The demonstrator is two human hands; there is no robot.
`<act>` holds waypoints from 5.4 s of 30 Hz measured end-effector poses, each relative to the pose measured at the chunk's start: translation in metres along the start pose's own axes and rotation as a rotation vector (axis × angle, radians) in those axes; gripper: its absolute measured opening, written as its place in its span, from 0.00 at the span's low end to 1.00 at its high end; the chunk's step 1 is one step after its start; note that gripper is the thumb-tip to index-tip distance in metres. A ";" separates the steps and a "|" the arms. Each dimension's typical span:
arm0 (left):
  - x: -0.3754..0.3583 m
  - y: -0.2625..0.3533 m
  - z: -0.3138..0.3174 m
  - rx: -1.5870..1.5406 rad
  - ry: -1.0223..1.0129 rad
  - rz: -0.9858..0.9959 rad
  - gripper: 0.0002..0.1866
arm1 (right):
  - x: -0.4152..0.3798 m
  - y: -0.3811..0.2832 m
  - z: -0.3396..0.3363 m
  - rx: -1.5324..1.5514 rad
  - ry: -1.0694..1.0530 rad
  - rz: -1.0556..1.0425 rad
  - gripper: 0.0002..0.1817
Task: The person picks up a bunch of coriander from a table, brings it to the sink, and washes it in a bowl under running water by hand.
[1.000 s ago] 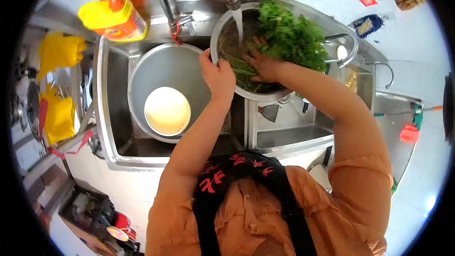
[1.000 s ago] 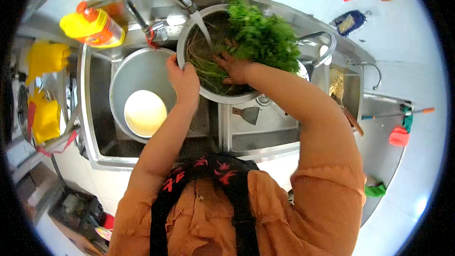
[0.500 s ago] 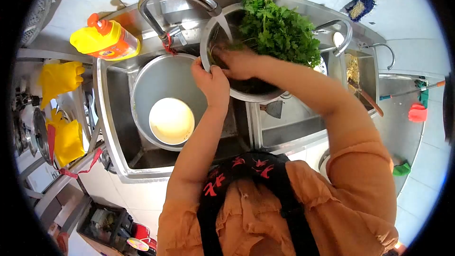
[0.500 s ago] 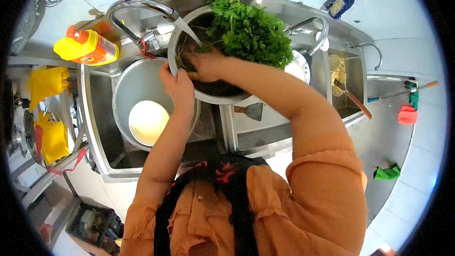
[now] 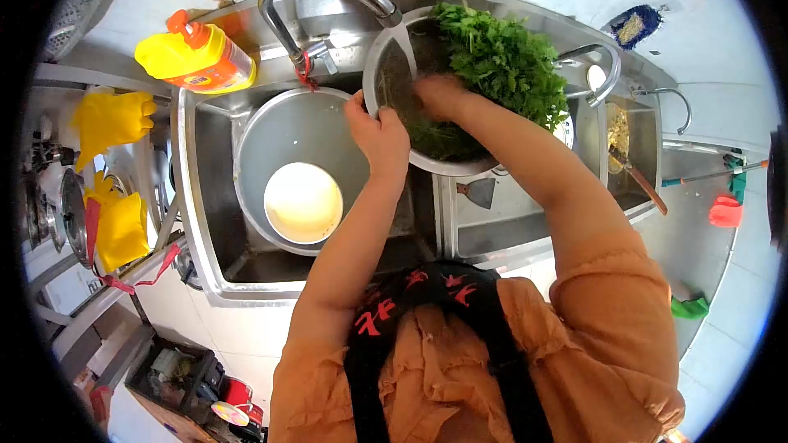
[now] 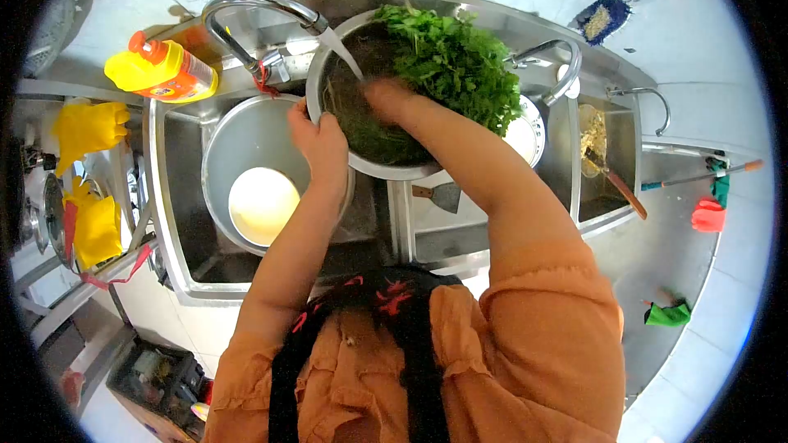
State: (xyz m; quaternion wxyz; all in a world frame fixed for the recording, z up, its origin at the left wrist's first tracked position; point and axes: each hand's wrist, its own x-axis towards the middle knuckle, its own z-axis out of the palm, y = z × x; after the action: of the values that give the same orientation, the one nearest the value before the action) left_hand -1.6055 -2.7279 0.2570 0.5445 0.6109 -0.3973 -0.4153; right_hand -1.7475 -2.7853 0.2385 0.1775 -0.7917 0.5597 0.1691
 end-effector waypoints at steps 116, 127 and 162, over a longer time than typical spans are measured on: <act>0.029 -0.003 0.005 0.250 -0.244 0.279 0.24 | -0.001 0.024 -0.007 -0.001 -0.076 -0.068 0.26; 0.026 -0.006 0.008 0.257 -0.192 0.290 0.24 | 0.015 0.008 -0.022 0.314 -0.188 -0.052 0.39; 0.028 -0.001 0.011 0.274 -0.245 0.293 0.24 | 0.012 0.030 0.014 -0.146 -0.014 -0.072 0.36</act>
State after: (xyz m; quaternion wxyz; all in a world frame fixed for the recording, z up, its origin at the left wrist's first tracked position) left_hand -1.6060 -2.7577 0.2528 0.4586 0.5599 -0.5975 -0.3453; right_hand -1.7732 -2.7976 0.2176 0.1291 -0.8208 0.5159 0.2087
